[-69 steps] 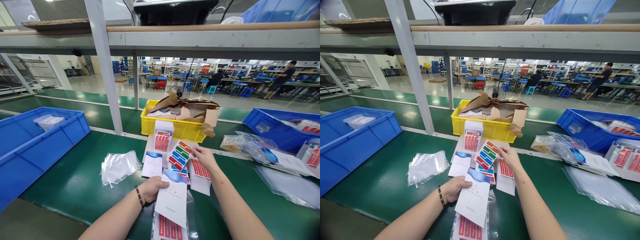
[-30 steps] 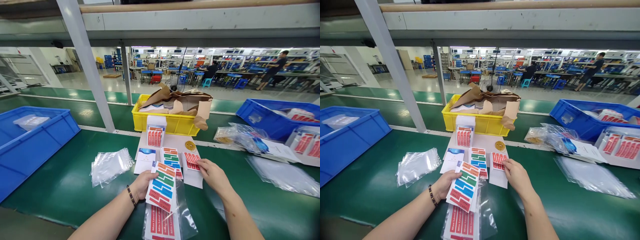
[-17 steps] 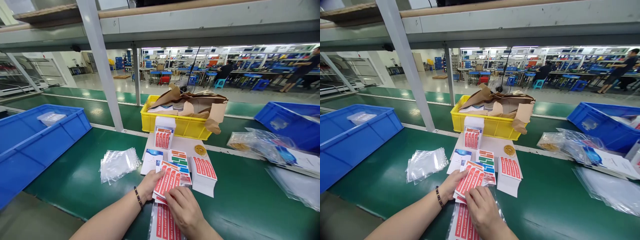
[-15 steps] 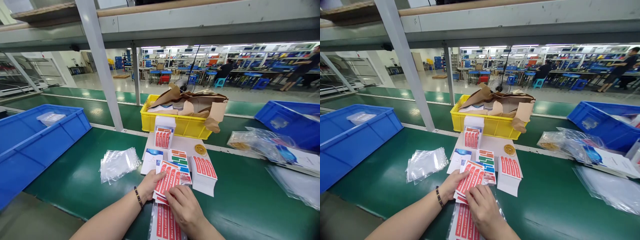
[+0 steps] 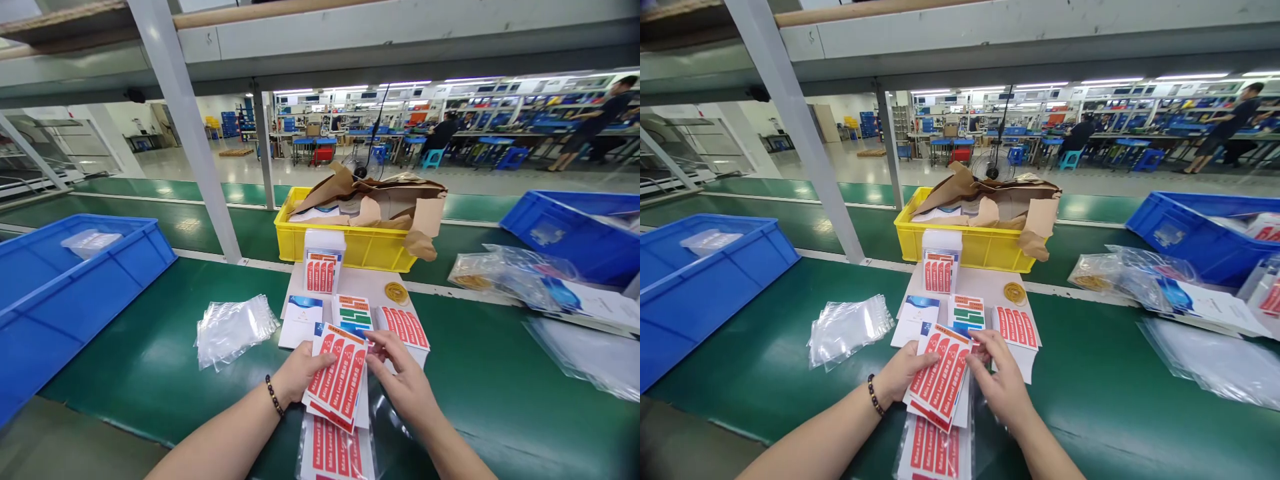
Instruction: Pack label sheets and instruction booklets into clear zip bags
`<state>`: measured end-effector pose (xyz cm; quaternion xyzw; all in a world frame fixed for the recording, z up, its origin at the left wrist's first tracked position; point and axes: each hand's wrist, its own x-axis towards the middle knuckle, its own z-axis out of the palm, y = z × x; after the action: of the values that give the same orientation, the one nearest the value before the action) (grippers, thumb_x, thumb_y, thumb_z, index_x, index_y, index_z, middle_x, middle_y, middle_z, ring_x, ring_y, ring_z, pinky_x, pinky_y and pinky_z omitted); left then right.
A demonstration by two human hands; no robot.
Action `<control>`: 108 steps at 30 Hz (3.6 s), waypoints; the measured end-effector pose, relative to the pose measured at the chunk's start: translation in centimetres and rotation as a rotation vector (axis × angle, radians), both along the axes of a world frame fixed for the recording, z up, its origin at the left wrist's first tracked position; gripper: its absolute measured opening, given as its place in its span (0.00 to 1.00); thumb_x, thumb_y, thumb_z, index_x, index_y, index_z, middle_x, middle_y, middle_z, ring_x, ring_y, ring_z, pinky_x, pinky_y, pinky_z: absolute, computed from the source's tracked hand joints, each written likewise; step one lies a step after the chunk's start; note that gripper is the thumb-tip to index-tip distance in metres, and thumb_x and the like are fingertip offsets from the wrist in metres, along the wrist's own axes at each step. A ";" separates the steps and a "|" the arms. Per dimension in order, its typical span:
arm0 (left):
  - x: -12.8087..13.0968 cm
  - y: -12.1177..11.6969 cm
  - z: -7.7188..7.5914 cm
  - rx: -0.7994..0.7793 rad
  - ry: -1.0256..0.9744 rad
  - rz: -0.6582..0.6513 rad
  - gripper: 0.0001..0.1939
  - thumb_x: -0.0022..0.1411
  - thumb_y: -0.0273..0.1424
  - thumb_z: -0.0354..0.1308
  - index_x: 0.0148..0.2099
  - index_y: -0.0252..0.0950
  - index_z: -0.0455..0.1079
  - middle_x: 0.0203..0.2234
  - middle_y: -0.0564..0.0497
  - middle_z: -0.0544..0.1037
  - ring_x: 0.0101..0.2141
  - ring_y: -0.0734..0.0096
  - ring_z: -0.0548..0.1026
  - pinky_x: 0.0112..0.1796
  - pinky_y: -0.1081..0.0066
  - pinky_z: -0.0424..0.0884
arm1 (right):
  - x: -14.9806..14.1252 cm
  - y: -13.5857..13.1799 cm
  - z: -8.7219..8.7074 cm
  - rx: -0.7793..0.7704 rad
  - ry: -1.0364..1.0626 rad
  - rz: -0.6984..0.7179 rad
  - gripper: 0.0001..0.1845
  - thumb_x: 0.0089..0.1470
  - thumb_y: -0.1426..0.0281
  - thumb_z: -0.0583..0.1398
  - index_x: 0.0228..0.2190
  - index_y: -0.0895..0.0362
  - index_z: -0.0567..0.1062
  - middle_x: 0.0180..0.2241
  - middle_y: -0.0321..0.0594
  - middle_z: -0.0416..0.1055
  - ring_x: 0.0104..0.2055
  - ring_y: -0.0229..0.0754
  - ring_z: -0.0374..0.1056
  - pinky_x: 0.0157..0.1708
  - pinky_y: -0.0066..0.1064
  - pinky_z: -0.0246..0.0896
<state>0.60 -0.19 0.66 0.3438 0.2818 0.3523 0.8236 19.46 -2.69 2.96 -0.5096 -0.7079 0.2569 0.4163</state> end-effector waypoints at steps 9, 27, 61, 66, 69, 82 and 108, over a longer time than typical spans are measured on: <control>-0.2 -0.4 0.1 0.106 0.074 -0.096 0.20 0.47 0.36 0.60 0.41 0.30 0.68 0.35 0.42 0.75 0.33 0.63 0.73 0.37 0.65 0.66 | 0.5 0.8 0.0 -0.205 0.150 0.008 0.12 0.49 0.64 0.56 0.19 0.57 0.64 0.32 0.38 0.60 0.35 0.40 0.61 0.33 0.31 0.58; -0.8 -0.1 1.1 0.695 0.661 -0.051 0.08 0.50 0.31 0.55 0.30 0.33 0.72 0.25 0.50 0.73 0.28 0.71 0.69 0.31 0.74 0.62 | 2.6 2.4 -0.1 -0.299 0.898 -0.309 0.14 0.38 0.65 0.65 0.31 0.53 0.71 0.28 0.34 0.74 0.27 0.39 0.69 0.27 0.31 0.66; -0.5 -0.2 0.9 0.768 0.600 0.038 0.06 0.52 0.31 0.55 0.28 0.34 0.69 0.28 0.52 0.63 0.31 0.74 0.64 0.35 0.73 0.60 | 0.7 1.2 -0.5 -0.472 0.435 0.008 0.22 0.47 0.64 0.58 0.44 0.54 0.62 0.25 0.33 0.67 0.25 0.37 0.65 0.25 0.29 0.61; -0.1 -0.1 0.7 0.722 0.500 0.210 0.06 0.53 0.31 0.54 0.28 0.33 0.68 0.29 0.51 0.64 0.33 0.74 0.64 0.35 0.74 0.60 | -0.2 0.5 0.4 -0.317 0.082 0.239 0.11 0.50 0.64 0.56 0.26 0.55 0.75 0.35 0.39 0.65 0.40 0.41 0.63 0.42 0.34 0.57; 0.0 0.0 0.5 0.681 0.450 0.266 0.06 0.52 0.30 0.55 0.27 0.33 0.68 0.30 0.51 0.65 0.34 0.74 0.65 0.36 0.73 0.60 | -0.3 0.2 0.5 -0.355 0.017 0.388 0.10 0.49 0.64 0.57 0.27 0.56 0.75 0.35 0.39 0.65 0.38 0.41 0.63 0.40 0.33 0.57; -0.2 0.4 -0.4 0.298 0.417 0.184 0.08 0.47 0.32 0.59 0.26 0.31 0.65 0.21 0.54 0.68 0.23 0.79 0.64 0.28 0.76 0.60 | -0.5 0.9 -1.0 -0.569 0.399 0.155 0.14 0.43 0.64 0.61 0.32 0.59 0.72 0.30 0.39 0.71 0.31 0.40 0.66 0.33 0.31 0.60; -1.7 1.5 1.3 0.823 0.748 0.473 0.11 0.58 0.34 0.47 0.36 0.36 0.68 0.33 0.49 0.70 0.37 0.71 0.67 0.38 0.72 0.62 | -4.2 -1.6 -2.5 0.309 -0.550 0.098 0.21 0.52 0.64 0.54 0.47 0.57 0.66 0.52 0.52 0.57 0.55 0.54 0.49 0.50 0.50 0.46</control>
<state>-1.06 1.28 1.91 0.6628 0.4618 0.4610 0.3674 15.25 -4.25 0.45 -0.4559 -0.8483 0.0185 0.2688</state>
